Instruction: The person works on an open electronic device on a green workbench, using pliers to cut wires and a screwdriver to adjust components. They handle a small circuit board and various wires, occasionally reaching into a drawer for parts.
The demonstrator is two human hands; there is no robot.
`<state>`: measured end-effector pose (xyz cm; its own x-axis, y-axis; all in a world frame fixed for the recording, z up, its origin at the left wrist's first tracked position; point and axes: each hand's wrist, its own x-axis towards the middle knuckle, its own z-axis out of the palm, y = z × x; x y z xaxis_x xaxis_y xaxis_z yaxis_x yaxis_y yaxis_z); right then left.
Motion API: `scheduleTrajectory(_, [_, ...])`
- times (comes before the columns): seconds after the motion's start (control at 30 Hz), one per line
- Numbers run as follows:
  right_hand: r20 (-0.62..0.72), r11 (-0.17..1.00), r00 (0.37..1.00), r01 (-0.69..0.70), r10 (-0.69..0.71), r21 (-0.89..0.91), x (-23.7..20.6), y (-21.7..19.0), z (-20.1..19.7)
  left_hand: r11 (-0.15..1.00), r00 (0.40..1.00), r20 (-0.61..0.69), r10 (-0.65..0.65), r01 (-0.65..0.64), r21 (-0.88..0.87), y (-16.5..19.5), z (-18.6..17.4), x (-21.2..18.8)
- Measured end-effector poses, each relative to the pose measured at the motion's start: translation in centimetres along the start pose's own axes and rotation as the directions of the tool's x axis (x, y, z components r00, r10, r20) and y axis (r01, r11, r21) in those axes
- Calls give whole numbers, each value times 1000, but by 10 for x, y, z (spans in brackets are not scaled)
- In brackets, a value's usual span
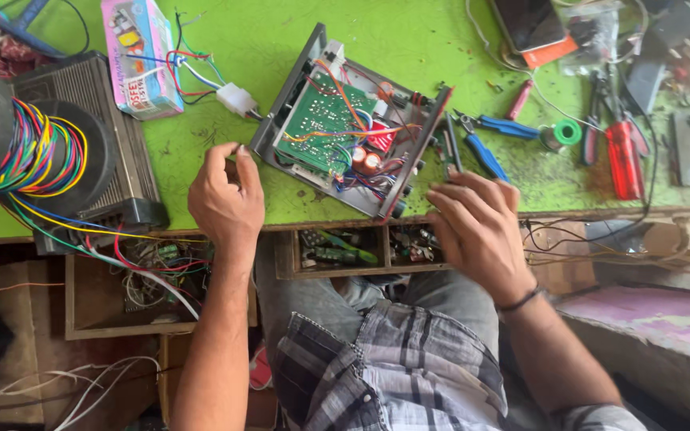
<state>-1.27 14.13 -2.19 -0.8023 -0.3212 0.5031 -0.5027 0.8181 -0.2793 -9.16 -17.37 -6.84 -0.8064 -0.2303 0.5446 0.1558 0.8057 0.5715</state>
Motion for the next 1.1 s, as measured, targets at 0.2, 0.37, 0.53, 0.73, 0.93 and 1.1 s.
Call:
scheduleTrajectory(0.2, [15,993,1000,28,-27,-118,-5,37,19,974,1000,-10,-11,8,-226,9,-12,-1])
scheduleTrajectory(0.37, [-93,990,986,-138,136,-23,12,40,25,945,978,38,207,-189,-266,15,-16,-5])
scheduleTrajectory(0.53, [-81,982,989,-131,121,-136,26,27,34,956,978,163,128,-78,-283,9,-16,-5])
scheduleTrajectory(0.73, [-25,995,995,-101,101,-4,19,8,36,972,995,48,84,-71,-225,-4,-29,-10])
scheduleTrajectory(0.93, [79,962,984,-171,157,213,33,6,47,963,994,24,110,-101,-250,-16,-40,-11])
scheduleTrajectory(1.1, [137,953,983,-157,125,260,45,14,46,977,996,33,86,-78,-199,-16,-34,-11])
